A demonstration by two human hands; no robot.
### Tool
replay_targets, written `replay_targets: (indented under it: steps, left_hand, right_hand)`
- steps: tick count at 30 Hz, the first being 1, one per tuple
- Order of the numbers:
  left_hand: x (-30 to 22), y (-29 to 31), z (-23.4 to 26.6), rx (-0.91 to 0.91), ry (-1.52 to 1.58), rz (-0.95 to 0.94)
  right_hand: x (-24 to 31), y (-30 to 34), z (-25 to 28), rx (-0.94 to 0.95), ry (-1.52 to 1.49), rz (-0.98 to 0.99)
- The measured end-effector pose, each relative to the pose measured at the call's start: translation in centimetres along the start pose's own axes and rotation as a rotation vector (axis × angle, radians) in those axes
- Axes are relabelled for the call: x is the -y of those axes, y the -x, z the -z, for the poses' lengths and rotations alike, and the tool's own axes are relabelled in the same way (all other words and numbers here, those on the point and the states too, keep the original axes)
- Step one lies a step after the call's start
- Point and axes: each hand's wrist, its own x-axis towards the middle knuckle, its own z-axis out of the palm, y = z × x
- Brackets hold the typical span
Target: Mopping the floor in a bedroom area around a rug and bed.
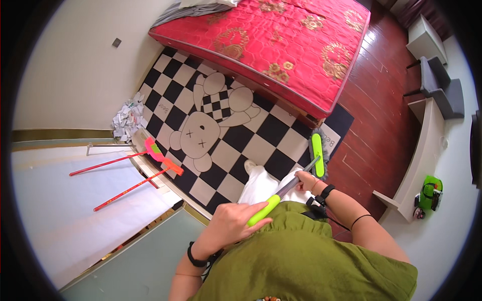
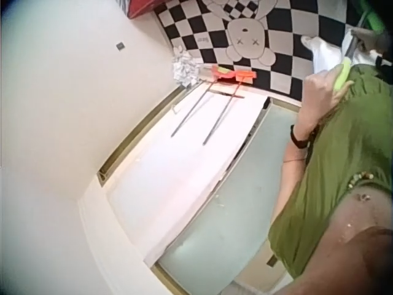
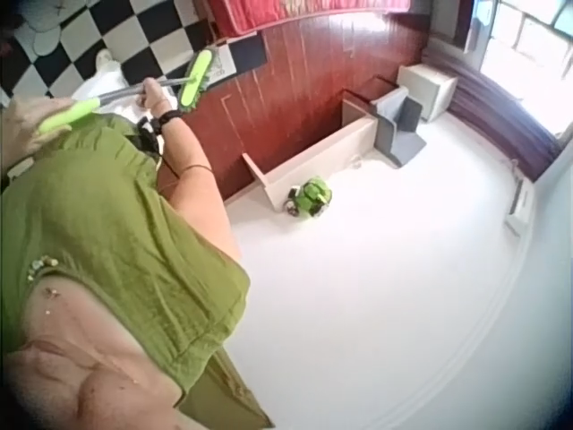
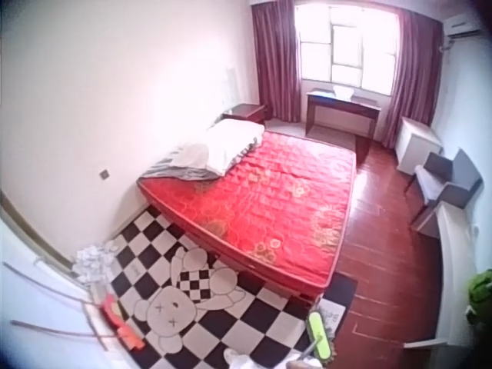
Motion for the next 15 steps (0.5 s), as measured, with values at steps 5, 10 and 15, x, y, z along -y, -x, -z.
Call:
replay_targets:
  steps: [5, 10, 15]
  left_hand:
    - [5.8, -2.3, 1.8, -0.196, 0.204, -0.042]
    - [11.3, -4.8, -0.3, -0.093, 0.765, -0.082]
    - [15.9, -6.4, 0.1, 0.117, 1.074, 0.017]
  right_hand:
    - [1.3, -2.6, -3.1, 0.039, -0.231, -0.065]
    - [3.9, -3.3, -6.3, 0.022, -0.273, 0.014]
    - [5.8, -5.4, -7.7, -0.041, -0.278, 0.006]
